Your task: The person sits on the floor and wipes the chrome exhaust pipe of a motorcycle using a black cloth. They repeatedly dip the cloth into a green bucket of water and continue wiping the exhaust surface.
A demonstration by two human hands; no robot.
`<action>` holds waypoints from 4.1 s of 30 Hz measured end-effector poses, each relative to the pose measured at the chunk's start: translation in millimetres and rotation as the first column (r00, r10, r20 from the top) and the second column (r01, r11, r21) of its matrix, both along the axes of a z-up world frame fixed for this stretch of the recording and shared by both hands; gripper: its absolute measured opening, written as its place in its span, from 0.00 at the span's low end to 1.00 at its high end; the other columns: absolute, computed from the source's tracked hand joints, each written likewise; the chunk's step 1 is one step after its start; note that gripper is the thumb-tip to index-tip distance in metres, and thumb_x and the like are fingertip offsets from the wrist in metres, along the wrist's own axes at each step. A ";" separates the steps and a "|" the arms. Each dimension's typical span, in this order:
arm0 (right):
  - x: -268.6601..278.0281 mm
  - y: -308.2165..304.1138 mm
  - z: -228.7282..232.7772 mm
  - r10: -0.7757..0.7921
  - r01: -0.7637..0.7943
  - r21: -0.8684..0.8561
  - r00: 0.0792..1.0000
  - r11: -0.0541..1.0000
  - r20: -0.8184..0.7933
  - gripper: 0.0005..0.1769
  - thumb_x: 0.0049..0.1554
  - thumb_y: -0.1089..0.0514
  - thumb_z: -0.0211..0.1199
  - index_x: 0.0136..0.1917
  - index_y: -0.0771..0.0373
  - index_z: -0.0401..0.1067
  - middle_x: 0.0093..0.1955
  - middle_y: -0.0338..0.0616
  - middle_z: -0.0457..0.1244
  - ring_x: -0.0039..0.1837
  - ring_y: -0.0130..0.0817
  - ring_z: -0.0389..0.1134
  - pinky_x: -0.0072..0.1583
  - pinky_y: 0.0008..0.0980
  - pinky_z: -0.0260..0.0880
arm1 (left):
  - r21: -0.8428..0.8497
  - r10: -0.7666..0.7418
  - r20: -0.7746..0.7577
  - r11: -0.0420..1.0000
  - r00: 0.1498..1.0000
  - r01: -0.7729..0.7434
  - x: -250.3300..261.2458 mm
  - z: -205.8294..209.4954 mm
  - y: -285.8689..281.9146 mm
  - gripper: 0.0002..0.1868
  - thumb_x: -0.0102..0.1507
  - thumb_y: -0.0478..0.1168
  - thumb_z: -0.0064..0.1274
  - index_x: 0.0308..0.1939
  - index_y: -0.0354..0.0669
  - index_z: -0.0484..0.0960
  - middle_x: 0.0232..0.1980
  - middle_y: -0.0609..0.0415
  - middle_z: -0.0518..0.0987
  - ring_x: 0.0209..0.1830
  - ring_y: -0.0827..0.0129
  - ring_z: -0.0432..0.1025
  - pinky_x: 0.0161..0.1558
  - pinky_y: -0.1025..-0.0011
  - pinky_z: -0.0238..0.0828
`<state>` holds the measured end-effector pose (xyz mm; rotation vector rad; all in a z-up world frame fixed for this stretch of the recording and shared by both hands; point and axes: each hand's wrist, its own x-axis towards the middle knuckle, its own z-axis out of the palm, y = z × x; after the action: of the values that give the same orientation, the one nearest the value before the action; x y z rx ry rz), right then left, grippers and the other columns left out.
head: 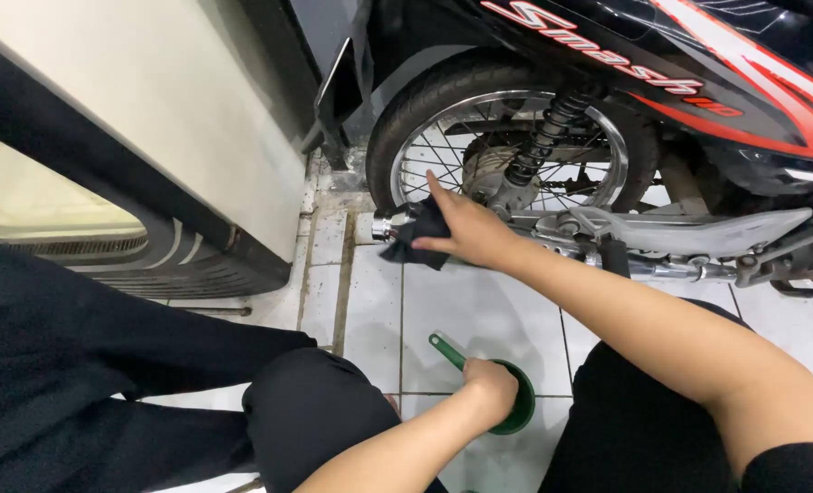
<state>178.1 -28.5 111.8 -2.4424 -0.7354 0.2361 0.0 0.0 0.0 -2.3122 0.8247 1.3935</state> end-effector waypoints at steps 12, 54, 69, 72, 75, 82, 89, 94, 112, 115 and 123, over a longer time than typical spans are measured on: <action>-31.5 40.8 -42.5 0.266 0.123 -0.429 0.623 0.895 0.735 0.65 0.47 0.70 0.65 0.86 0.42 0.34 0.82 0.66 0.45 0.78 0.70 0.51 0.75 0.66 0.50 | -0.007 -0.030 0.018 1.000 0.999 0.030 -1.0 -8.8 -4.4 0.18 0.65 0.38 0.48 0.58 0.52 0.82 0.59 0.59 0.80 0.57 0.63 0.73 0.48 0.68 0.63; -11.4 39.7 -11.5 0.043 0.074 -0.427 0.965 0.901 0.257 0.82 0.40 0.43 0.85 0.86 0.54 0.25 0.60 0.65 0.57 0.60 0.60 0.61 0.52 0.56 0.72 | -0.029 0.007 0.020 1.000 1.000 -0.006 -3.4 13.9 -3.9 0.16 0.64 0.41 0.49 0.55 0.56 0.83 0.56 0.63 0.79 0.54 0.67 0.72 0.50 0.70 0.60; 1.9 -6.5 21.0 -0.066 -0.054 -0.533 0.977 0.845 -0.204 0.94 0.35 0.52 0.89 0.84 0.53 0.11 0.70 0.62 0.55 0.60 0.58 0.67 0.52 0.49 0.71 | -0.037 -0.067 -0.003 0.997 0.998 0.067 -2.6 37.8 2.6 0.12 0.64 0.37 0.46 0.46 0.54 0.84 0.47 0.63 0.78 0.46 0.66 0.71 0.47 0.69 0.61; -5.0 -1.6 -6.4 0.023 0.005 -0.471 0.998 0.882 0.052 0.86 0.41 0.39 0.84 0.85 0.54 0.17 0.61 0.62 0.58 0.60 0.60 0.62 0.48 0.55 0.72 | -0.068 -0.081 0.016 0.994 0.997 0.082 -5.8 19.2 0.0 0.10 0.61 0.32 0.47 0.37 0.56 0.79 0.40 0.65 0.72 0.38 0.70 0.63 0.39 0.72 0.54; 2.1 -7.0 -13.4 0.033 0.017 -0.401 0.993 0.916 0.116 0.84 0.40 0.23 0.75 0.86 0.55 0.23 0.60 0.56 0.63 0.61 0.55 0.65 0.67 0.62 0.45 | -0.070 -0.073 0.038 0.995 0.997 0.075 -7.2 18.5 0.9 0.08 0.62 0.35 0.49 0.38 0.55 0.81 0.41 0.64 0.75 0.40 0.68 0.67 0.42 0.71 0.58; -22.7 -20.0 -38.1 0.074 0.219 -0.693 0.928 0.687 0.366 0.88 0.36 0.28 0.80 0.87 0.54 0.22 0.58 0.52 0.64 0.55 0.47 0.69 0.66 0.55 0.53 | -0.073 -0.065 0.030 0.995 0.997 0.067 -4.9 36.4 0.7 0.14 0.65 0.36 0.50 0.53 0.53 0.83 0.53 0.61 0.79 0.49 0.64 0.71 0.46 0.65 0.60; -13.6 -23.2 -28.1 0.060 0.072 -0.384 0.945 0.920 0.321 0.84 0.39 0.28 0.80 0.86 0.53 0.24 0.52 0.54 0.63 0.56 0.53 0.67 0.74 0.70 0.41 | -0.059 -0.092 0.036 0.994 0.995 0.094 -9.3 28.9 -0.6 0.10 0.62 0.33 0.50 0.43 0.55 0.80 0.43 0.64 0.73 0.40 0.68 0.64 0.40 0.67 0.55; -19.3 -27.3 -15.2 0.124 0.038 -0.632 0.969 0.774 0.211 0.89 0.36 0.39 0.86 0.86 0.55 0.20 0.57 0.55 0.63 0.56 0.52 0.69 0.78 0.64 0.38 | -0.047 -0.108 0.047 0.993 0.993 0.110 -10.1 31.3 2.3 0.11 0.62 0.30 0.47 0.34 0.57 0.74 0.35 0.65 0.66 0.33 0.70 0.56 0.37 0.68 0.47; -0.5 48.4 23.7 0.042 -0.034 -0.153 0.998 0.988 0.048 0.81 0.42 0.37 0.81 0.86 0.44 0.21 0.43 0.55 0.60 0.43 0.52 0.63 0.44 0.45 0.62 | -0.021 0.015 0.000 1.000 1.000 -0.015 -0.6 19.8 -6.6 0.21 0.64 0.39 0.47 0.60 0.57 0.81 0.60 0.64 0.78 0.59 0.65 0.70 0.49 0.68 0.59; 4.5 51.3 13.7 0.079 -0.078 -0.015 0.977 0.997 0.196 0.80 0.41 0.39 0.82 0.85 0.53 0.25 0.45 0.53 0.65 0.49 0.50 0.65 0.45 0.45 0.64 | -0.031 0.057 0.005 0.998 0.998 -0.057 3.9 -1.7 -6.1 0.20 0.65 0.39 0.48 0.62 0.56 0.80 0.61 0.64 0.78 0.60 0.65 0.71 0.51 0.69 0.63; 2.6 -11.5 34.4 -0.137 -0.012 -0.569 0.966 0.822 -0.218 0.87 0.35 0.37 0.83 0.86 0.51 0.21 0.68 0.49 0.62 0.65 0.52 0.66 0.55 0.47 0.71 | -0.040 -0.035 0.043 0.998 0.998 0.037 -5.2 12.1 6.1 0.12 0.66 0.36 0.44 0.46 0.53 0.83 0.46 0.63 0.79 0.45 0.66 0.72 0.44 0.70 0.60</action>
<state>180.7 -40.0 146.2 -2.9071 -0.5163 0.8294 -5.2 6.1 12.1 -2.3369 0.8860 1.3197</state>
